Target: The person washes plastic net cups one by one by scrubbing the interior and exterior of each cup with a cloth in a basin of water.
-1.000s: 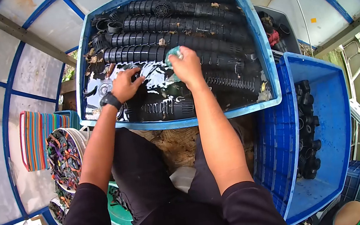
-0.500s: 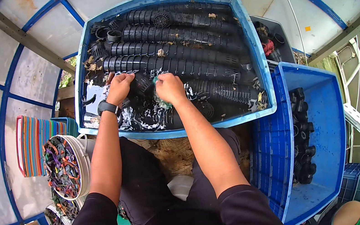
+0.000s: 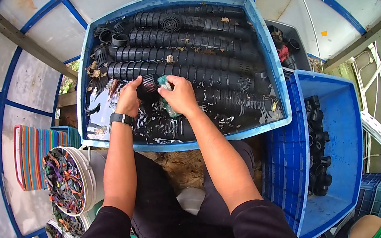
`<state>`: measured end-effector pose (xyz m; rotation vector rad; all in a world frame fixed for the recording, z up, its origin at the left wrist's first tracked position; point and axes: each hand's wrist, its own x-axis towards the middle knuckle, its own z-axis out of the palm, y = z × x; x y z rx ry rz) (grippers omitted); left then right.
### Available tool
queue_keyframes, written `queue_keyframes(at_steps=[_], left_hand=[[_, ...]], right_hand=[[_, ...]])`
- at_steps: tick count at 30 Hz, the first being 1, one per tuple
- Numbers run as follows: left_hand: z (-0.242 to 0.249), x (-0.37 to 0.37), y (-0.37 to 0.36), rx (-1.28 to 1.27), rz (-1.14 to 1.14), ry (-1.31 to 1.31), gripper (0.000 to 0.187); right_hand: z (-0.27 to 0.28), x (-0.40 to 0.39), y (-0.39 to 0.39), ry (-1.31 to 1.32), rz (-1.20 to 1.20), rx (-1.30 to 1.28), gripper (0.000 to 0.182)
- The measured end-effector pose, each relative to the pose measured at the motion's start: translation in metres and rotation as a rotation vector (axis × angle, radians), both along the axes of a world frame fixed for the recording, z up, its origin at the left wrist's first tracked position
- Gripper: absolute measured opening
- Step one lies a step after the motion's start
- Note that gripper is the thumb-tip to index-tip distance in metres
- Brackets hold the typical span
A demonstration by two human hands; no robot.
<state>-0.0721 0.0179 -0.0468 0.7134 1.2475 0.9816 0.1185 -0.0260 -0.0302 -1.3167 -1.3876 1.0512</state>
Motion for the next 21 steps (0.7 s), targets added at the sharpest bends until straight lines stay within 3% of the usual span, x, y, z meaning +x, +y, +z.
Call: queue_keyframes(at_steps=[1,2,5,10,12,14,16,17,20,21], left_hand=[[-0.004,-0.001,0.003,0.001,-0.001,-0.142,0.047],[-0.008,-0.002,0.005,0.000,-0.002,-0.144,0.047],[0.013,0.005,-0.003,0.012,-0.005,-0.236,0.021],[0.016,0.011,-0.003,0.036,0.044,-0.214,0.022],[0.022,0.011,-0.004,0.051,0.002,-0.192,0.021],[0.018,0.008,-0.001,0.045,-0.004,-0.225,0.022],[0.015,0.004,0.001,0.043,-0.012,-0.164,0.024],[0.013,0.003,0.003,0.043,-0.011,-0.164,0.024],[0.018,0.003,0.004,-0.038,0.078,-0.087,0.026],[0.032,0.006,-0.003,-0.013,0.035,-0.180,0.028]], right_hand=[[0.012,-0.001,-0.004,-0.117,-0.043,0.057,0.022],[0.018,-0.001,-0.005,-0.233,-0.087,0.114,0.022],[0.017,-0.001,-0.002,-0.247,-0.095,0.233,0.023],[0.017,-0.004,0.000,-0.348,-0.100,0.326,0.026],[0.019,-0.006,0.000,-0.295,-0.110,0.093,0.027],[-0.001,-0.004,0.010,-0.201,-0.156,0.122,0.022],[0.011,0.003,0.011,0.450,-0.092,-0.201,0.015],[0.021,0.008,0.008,0.576,-0.104,-0.226,0.013],[0.021,0.026,0.015,0.778,-0.209,-0.172,0.014],[0.026,0.030,0.015,0.826,-0.296,-0.171,0.015]])
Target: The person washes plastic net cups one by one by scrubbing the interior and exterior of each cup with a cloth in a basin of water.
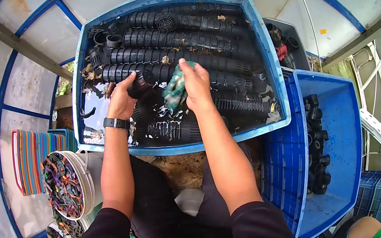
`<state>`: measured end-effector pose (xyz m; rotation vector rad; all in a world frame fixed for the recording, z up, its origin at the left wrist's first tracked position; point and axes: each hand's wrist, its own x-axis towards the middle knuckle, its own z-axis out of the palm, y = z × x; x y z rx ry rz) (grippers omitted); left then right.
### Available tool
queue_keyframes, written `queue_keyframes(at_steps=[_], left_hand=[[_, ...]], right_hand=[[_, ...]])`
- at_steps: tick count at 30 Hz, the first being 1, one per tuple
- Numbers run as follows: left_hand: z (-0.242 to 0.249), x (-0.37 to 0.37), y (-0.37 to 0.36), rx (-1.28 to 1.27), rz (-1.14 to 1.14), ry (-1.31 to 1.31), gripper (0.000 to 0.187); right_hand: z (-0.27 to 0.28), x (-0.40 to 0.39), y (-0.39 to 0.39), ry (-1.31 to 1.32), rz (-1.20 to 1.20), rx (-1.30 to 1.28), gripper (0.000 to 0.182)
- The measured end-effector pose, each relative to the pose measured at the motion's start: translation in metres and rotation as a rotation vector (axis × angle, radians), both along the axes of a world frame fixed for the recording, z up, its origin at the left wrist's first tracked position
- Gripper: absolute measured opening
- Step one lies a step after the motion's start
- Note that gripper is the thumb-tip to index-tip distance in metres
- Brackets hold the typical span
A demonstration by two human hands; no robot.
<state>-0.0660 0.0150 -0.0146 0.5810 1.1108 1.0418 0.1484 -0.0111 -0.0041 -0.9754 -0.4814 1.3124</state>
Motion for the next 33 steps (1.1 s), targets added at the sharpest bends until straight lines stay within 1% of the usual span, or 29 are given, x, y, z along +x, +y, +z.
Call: queue_keyframes(at_steps=[1,3,5,6,7,9,10,11,13,15,17,19,21,22,24,26,28,30,31,33], left_hand=[[0.008,0.002,-0.003,0.030,-0.041,-0.093,0.030],[0.005,0.000,-0.002,0.035,-0.060,-0.131,0.031],[0.001,0.001,0.000,0.094,-0.121,-0.200,0.028],[0.002,0.002,-0.001,0.094,-0.122,-0.200,0.028],[0.004,0.004,-0.002,0.124,-0.119,-0.202,0.024],[0.008,0.006,-0.004,0.152,-0.114,-0.201,0.021],[0.011,0.007,-0.005,0.138,-0.101,-0.204,0.019],[0.013,0.007,-0.006,0.124,-0.089,-0.207,0.016],[0.008,0.004,-0.004,0.118,-0.082,-0.200,0.016],[0.009,0.005,-0.004,0.111,-0.078,-0.192,0.015],[0.013,0.008,-0.008,0.110,-0.062,-0.155,0.015],[0.011,0.006,-0.008,0.104,-0.057,-0.148,0.015],[0.012,0.006,-0.008,0.098,-0.052,-0.142,0.015],[0.013,0.007,-0.008,0.098,-0.037,-0.110,0.015],[0.017,0.007,-0.011,0.096,-0.021,-0.077,0.015],[0.022,0.007,-0.012,0.149,-0.071,-0.074,0.018],[0.015,0.010,-0.010,0.136,-0.025,-0.051,0.020],[0.010,0.009,-0.008,0.119,0.018,-0.028,0.021],[0.010,0.006,-0.008,0.118,-0.023,-0.013,0.022],[0.012,0.004,-0.008,0.120,-0.061,0.004,0.022]], right_hand=[[-0.004,0.010,0.002,-0.036,-0.092,0.007,0.013],[-0.003,0.012,0.002,-0.047,-0.178,-0.032,0.011],[-0.010,0.008,0.002,-0.313,-0.133,0.095,0.009],[-0.008,0.003,0.001,-0.542,-0.104,0.120,0.016],[-0.007,-0.001,-0.002,-0.603,-0.036,0.151,0.020],[-0.002,-0.010,-0.007,-0.568,0.119,0.157,0.019],[-0.002,-0.014,-0.009,-0.651,0.132,0.191,0.018],[0.001,-0.015,-0.012,-0.806,0.165,0.195,0.021],[0.008,-0.020,-0.018,-1.067,0.103,0.361,0.021],[0.007,-0.026,-0.019,-1.103,0.090,0.366,0.022],[0.002,-0.028,-0.019,-1.161,-0.013,0.451,0.022],[0.004,-0.029,-0.020,-1.177,-0.001,0.449,0.021],[0.005,-0.031,-0.020,-1.205,-0.017,0.516,0.020],[0.006,-0.031,-0.021,-1.204,-0.016,0.517,0.020],[0.009,-0.031,-0.023,-1.165,0.124,0.397,0.020],[0.004,-0.030,-0.020,-1.173,0.134,0.395,0.017],[-0.005,-0.029,-0.013,-1.181,0.145,0.394,0.015],[-0.013,-0.027,-0.008,-0.792,0.297,0.205,0.015],[-0.013,-0.026,-0.007,-0.449,0.342,0.158,0.015],[-0.007,-0.019,-0.003,-0.201,0.207,0.115,0.014]])
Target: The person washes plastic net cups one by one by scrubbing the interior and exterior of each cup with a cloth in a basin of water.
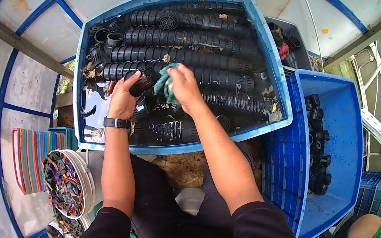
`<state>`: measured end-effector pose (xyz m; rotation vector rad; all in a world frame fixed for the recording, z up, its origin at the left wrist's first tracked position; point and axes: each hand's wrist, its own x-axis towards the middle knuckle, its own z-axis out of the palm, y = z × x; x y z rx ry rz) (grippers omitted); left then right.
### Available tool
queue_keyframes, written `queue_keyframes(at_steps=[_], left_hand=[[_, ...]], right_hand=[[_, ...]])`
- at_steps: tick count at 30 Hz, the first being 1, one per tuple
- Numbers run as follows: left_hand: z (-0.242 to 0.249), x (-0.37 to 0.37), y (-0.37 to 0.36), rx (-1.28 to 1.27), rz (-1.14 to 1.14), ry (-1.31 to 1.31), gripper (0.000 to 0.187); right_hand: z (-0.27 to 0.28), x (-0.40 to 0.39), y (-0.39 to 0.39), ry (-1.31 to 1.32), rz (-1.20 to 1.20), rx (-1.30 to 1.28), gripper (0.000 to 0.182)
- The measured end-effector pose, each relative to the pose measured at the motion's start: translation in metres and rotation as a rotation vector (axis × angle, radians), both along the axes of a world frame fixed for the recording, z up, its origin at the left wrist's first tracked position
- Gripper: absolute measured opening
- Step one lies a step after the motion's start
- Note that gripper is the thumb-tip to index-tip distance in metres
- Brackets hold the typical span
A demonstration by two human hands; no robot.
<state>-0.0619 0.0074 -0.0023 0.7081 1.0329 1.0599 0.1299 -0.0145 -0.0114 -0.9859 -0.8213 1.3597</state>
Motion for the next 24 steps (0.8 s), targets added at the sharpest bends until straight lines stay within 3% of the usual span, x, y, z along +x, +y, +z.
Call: queue_keyframes(at_steps=[2,4,5,6,8,10,12,13,17,20,21,22,24], left_hand=[[0.006,0.001,-0.003,0.025,-0.004,-0.004,0.019],[0.001,0.000,0.001,0.029,0.002,0.010,0.017],[-0.002,0.000,0.002,0.033,0.009,0.025,0.016],[-0.002,0.000,0.001,0.032,0.007,0.024,0.016],[-0.003,0.001,0.002,0.120,-0.023,0.177,0.015],[-0.028,-0.002,0.009,0.154,0.016,0.281,0.024],[-0.058,-0.010,0.016,0.430,-0.052,0.859,0.034],[-0.028,-0.002,0.003,0.384,-0.144,0.936,0.041],[-0.044,0.007,0.002,0.352,-0.323,1.304,0.043],[-0.055,0.000,0.007,0.350,-0.392,1.327,0.045],[-0.052,-0.005,0.011,0.300,-0.395,1.187,0.050],[-0.053,-0.005,0.012,0.263,-0.291,1.157,0.041],[-0.040,-0.005,0.013,0.091,-0.211,0.405,0.028]], right_hand=[[0.012,0.009,0.000,0.099,-0.125,-0.026,0.015],[0.016,0.022,0.001,-0.069,-0.158,-0.106,0.018],[-0.002,0.032,0.007,-0.291,-0.191,-0.074,0.023],[0.000,0.031,0.005,-0.291,-0.192,-0.075,0.023],[0.003,0.025,-0.002,-0.851,-0.183,0.036,0.027],[0.001,0.015,-0.011,-1.117,-0.065,0.001,0.028],[-0.004,0.003,-0.020,-1.234,0.048,0.077,0.028],[-0.003,-0.004,-0.023,-1.289,0.084,0.050,0.028],[-0.036,-0.019,-0.024,-1.431,0.173,0.127,0.021],[-0.034,-0.024,-0.021,-1.392,0.213,-0.071,0.024],[-0.029,-0.023,-0.021,-1.288,0.125,-0.061,0.023],[-0.029,-0.020,-0.019,-1.287,0.124,-0.062,0.023],[-0.031,-0.015,-0.007,-0.944,-0.062,-0.039,0.023]])
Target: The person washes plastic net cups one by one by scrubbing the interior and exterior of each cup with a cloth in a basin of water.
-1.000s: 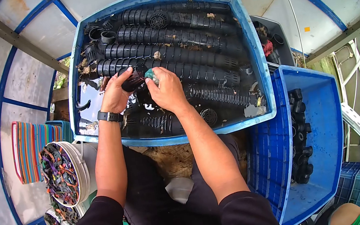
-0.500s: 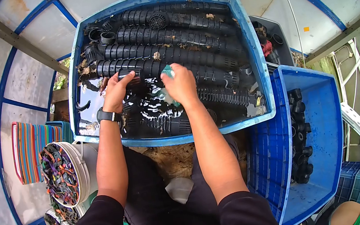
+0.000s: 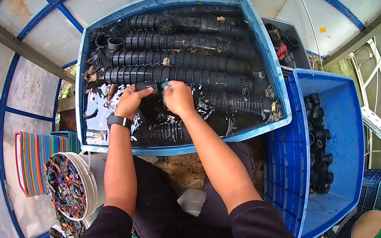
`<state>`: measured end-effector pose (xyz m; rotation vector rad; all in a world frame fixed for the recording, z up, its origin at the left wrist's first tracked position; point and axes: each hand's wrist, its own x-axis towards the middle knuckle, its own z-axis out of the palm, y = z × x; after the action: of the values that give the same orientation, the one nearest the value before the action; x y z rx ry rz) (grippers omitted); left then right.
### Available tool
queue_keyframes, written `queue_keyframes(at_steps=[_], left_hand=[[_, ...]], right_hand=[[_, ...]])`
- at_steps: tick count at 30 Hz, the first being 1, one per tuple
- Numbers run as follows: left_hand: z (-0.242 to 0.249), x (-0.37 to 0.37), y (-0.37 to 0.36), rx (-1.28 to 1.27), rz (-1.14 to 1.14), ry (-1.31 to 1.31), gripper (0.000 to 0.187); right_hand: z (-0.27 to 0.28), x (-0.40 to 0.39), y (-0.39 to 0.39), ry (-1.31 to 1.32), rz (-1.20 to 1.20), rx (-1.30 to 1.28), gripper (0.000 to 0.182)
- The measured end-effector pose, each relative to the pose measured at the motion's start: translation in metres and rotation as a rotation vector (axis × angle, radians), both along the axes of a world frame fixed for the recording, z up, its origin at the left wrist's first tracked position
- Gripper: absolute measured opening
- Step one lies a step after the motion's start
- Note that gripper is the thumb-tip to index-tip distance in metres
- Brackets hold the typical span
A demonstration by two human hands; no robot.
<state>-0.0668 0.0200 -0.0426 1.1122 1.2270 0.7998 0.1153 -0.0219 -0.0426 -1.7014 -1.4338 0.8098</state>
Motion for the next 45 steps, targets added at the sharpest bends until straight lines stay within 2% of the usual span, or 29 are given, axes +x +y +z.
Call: queue_keyframes(at_steps=[1,2,4,5,7,8,10,14,16,17,18,20,22,24,26,31,32,34,35,37,38,40,43,45], left_hand=[[0.030,0.006,-0.010,-0.087,0.037,-0.126,0.017],[0.034,0.009,-0.011,-0.086,0.039,-0.128,0.017],[0.038,0.013,-0.012,-0.159,0.170,-0.438,0.016],[0.043,0.012,-0.013,-0.171,0.117,-0.471,0.011],[0.033,0.010,-0.008,-0.190,0.123,-0.482,0.012],[0.029,0.009,-0.005,-0.205,0.128,-0.493,0.013],[0.032,0.009,-0.007,-0.195,0.107,-0.505,0.013],[0.035,0.009,-0.009,-0.234,0.140,-0.515,0.011],[0.039,0.013,-0.011,-0.176,0.126,-0.503,0.010],[0.027,0.022,-0.012,0.039,0.152,-0.306,0.010],[0.016,0.028,-0.010,0.064,0.133,-0.261,0.013],[0.051,0.046,-0.029,0.048,0.190,-0.270,0.015],[0.044,0.042,-0.023,0.066,0.178,-0.305,0.015],[0.038,0.038,-0.019,0.066,0.189,-0.394,0.020],[0.038,0.036,-0.018,0.041,0.238,-0.447,0.025],[0.040,0.041,-0.019,0.012,0.224,-0.536,0.029],[0.045,0.044,-0.022,-0.028,0.237,-0.578,0.030],[0.047,0.042,-0.022,-0.049,0.295,-0.595,0.031],[0.038,0.038,-0.017,-0.015,0.302,-0.609,0.032],[0.029,0.036,-0.012,0.058,0.337,-0.619,0.034],[0.026,0.035,-0.011,0.060,0.336,-0.619,0.034],[0.032,0.035,-0.015,0.026,0.381,-0.542,0.035],[0.026,0.033,-0.012,0.029,0.385,-0.527,0.035],[0.036,0.034,-0.013,0.115,0.398,-0.474,0.035]], right_hand=[[-0.007,0.002,0.007,0.212,-0.018,-0.030,0.021],[-0.017,0.002,0.013,0.415,-0.065,0.019,0.020],[0.015,0.008,0.006,0.611,-0.008,-0.073,0.016],[0.013,0.010,0.006,0.609,-0.009,-0.076,0.016],[0.011,0.011,0.006,0.317,0.041,0.111,0.020],[0.010,0.010,0.005,0.318,0.040,0.108,0.020],[0.019,0.003,-0.001,0.034,-0.012,0.333,0.027],[0.042,-0.004,-0.009,0.183,-0.049,0.223,0.036],[0.039,-0.003,-0.007,0.165,-0.067,0.254,0.030],[0.038,-0.002,-0.007,0.414,0.015,0.190,0.027],[0.040,-0.003,-0.007,0.662,0.100,0.122,0.024],[0.038,-0.004,-0.007,0.652,0.119,0.177,0.019],[0.040,0.000,-0.002,0.979,-0.032,0.175,0.016],[0.037,0.014,0.005,1.081,-0.099,0.155,0.010],[0.035,0.025,0.007,0.957,-0.124,0.107,0.008],[0.032,0.005,0.000,0.774,-0.070,-0.003,0.025],[0.033,-0.003,0.000,0.906,-0.114,-0.002,0.029],[0.057,0.005,-0.008,1.181,0.023,-0.215,0.035],[0.054,0.003,-0.007,1.183,0.023,-0.216,0.035],[0.034,-0.001,-0.002,0.973,0.235,-0.002,0.033],[0.014,-0.004,0.004,0.524,0.123,0.170,0.029],[0.028,-0.006,-0.002,0.489,0.057,0.304,0.022],[0.039,0.004,-0.003,0.603,-0.039,0.242,0.014],[0.039,0.014,0.002,0.788,-0.053,0.168,0.011]])
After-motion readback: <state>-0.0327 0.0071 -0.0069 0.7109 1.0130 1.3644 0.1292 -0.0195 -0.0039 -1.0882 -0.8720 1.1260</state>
